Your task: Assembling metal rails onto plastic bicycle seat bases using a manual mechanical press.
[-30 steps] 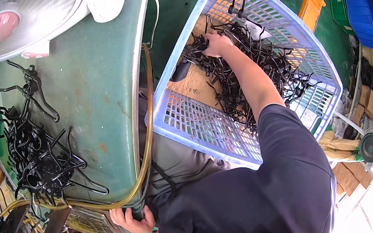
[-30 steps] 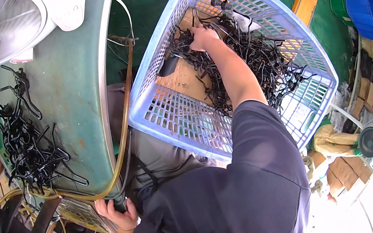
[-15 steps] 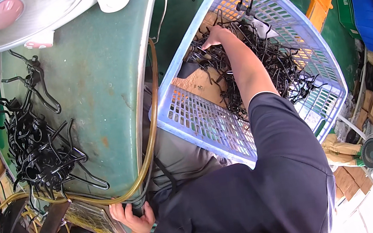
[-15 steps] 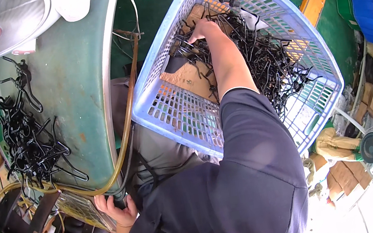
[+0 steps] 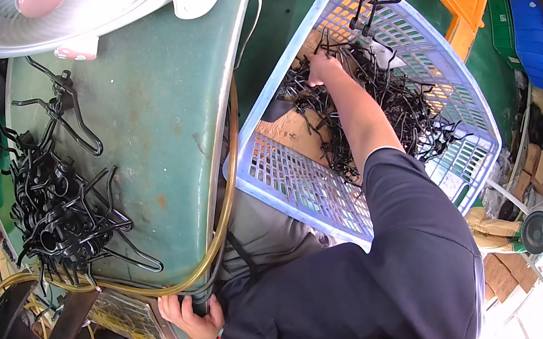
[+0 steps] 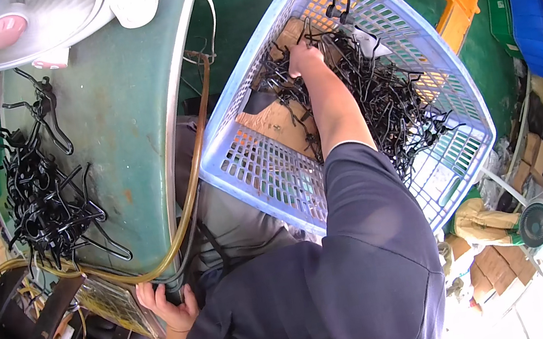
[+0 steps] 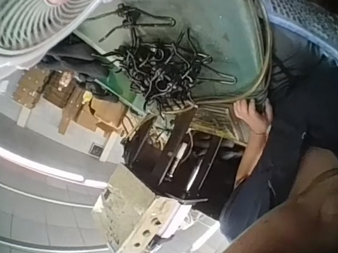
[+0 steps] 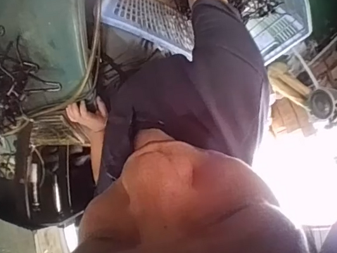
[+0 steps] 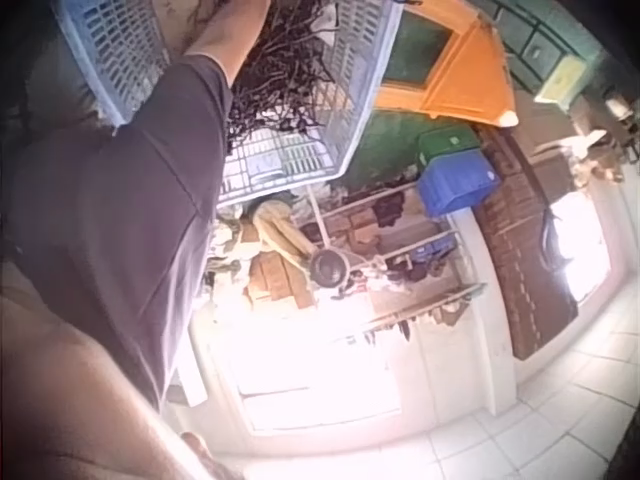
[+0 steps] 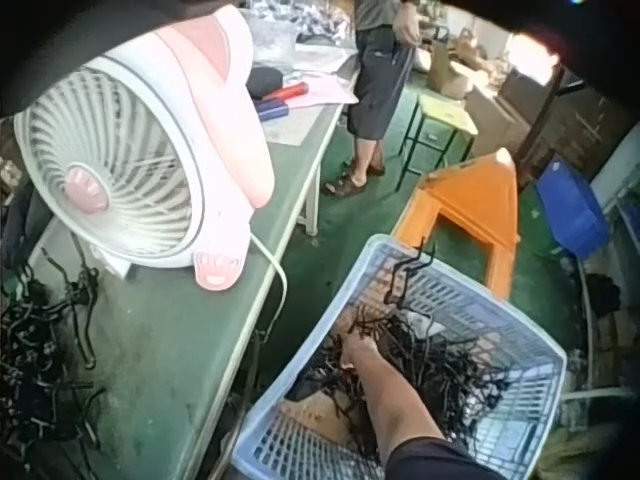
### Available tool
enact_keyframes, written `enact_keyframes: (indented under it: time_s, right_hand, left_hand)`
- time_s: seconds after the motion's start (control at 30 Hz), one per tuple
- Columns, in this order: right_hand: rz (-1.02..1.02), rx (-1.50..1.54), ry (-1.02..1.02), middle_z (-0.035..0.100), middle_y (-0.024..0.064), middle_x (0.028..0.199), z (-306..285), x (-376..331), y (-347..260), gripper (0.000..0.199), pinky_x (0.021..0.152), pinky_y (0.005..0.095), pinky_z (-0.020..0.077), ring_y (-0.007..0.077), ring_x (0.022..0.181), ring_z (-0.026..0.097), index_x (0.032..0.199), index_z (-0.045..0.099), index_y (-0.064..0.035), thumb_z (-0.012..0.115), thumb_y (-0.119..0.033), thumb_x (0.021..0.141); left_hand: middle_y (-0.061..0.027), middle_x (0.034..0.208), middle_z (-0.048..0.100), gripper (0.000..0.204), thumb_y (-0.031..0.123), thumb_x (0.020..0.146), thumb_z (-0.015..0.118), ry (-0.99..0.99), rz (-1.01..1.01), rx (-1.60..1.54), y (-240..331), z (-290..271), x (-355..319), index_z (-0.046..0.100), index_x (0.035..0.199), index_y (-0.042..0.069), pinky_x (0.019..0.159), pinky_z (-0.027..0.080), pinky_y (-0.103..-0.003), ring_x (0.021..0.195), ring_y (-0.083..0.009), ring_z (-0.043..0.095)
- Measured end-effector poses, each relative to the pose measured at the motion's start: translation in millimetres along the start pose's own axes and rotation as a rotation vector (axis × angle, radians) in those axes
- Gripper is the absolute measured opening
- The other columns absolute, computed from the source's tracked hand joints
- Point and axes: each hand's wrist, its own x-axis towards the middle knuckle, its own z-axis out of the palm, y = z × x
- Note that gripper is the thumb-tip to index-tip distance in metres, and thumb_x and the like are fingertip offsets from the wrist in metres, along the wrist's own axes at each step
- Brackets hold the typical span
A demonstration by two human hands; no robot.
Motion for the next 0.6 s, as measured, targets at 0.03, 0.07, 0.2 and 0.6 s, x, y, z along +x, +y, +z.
enact_keyframes:
  time_s: [0.03, 0.07, 0.2, 0.6]
  right_hand:
    - [-0.044, -0.006, 0.009, 0.038, 0.0142, 0.173, -4, -13, -9, 0.093, 0.119, 0.0459, 0.0525, 0.0374, 0.149, 0.054, 0.165, 0.045, -0.0202, 0.088, -0.024, 0.082]
    - [-0.034, -0.012, 0.01, 0.038, 0.0142, 0.173, 0, -20, -3, 0.093, 0.119, 0.0459, 0.0525, 0.0374, 0.149, 0.054, 0.165, 0.045, -0.0202, 0.088, -0.024, 0.082]
    - [-0.154, 0.008, 0.103, 0.042, 0.013, 0.171, 12, -47, -1, 0.078, 0.118, 0.0446, 0.052, 0.0363, 0.144, 0.059, 0.153, 0.059, -0.021, 0.085, -0.022, 0.08]
    - [-0.534, 0.405, 0.292, 0.077, 0.0114, 0.123, 26, -187, 28, 0.051, 0.099, 0.0414, 0.0587, 0.0336, 0.11, 0.074, 0.117, 0.076, -0.01, 0.086, -0.027, 0.07]
  left_hand:
    - [-0.0286, 0.151, 0.047, 0.068, 0.023, 0.088, 0.082, 0.008, -0.004, 0.012, 2, -5, 0, 0.048, 0.143, 0.002, 0.12, 0.031, -0.069, 0.142, -0.0547, 0.042]
    - [-0.0286, 0.151, 0.048, 0.067, 0.022, 0.088, 0.081, 0.001, -0.001, 0.009, 2, -4, 3, 0.048, 0.143, 0.002, 0.119, 0.032, -0.07, 0.142, -0.0548, 0.043]
    - [-0.0288, 0.149, 0.049, 0.065, 0.021, 0.088, 0.081, 0.007, -0.004, 0.004, 1, 0, 2, 0.049, 0.141, 0.001, 0.119, 0.032, -0.07, 0.141, -0.0548, 0.044]
    - [-0.0283, 0.147, 0.053, 0.061, 0.017, 0.088, 0.081, 0.075, 0.019, 0.009, 5, 2, 7, 0.052, 0.139, -0.001, 0.119, 0.035, -0.068, 0.141, -0.0519, 0.049]
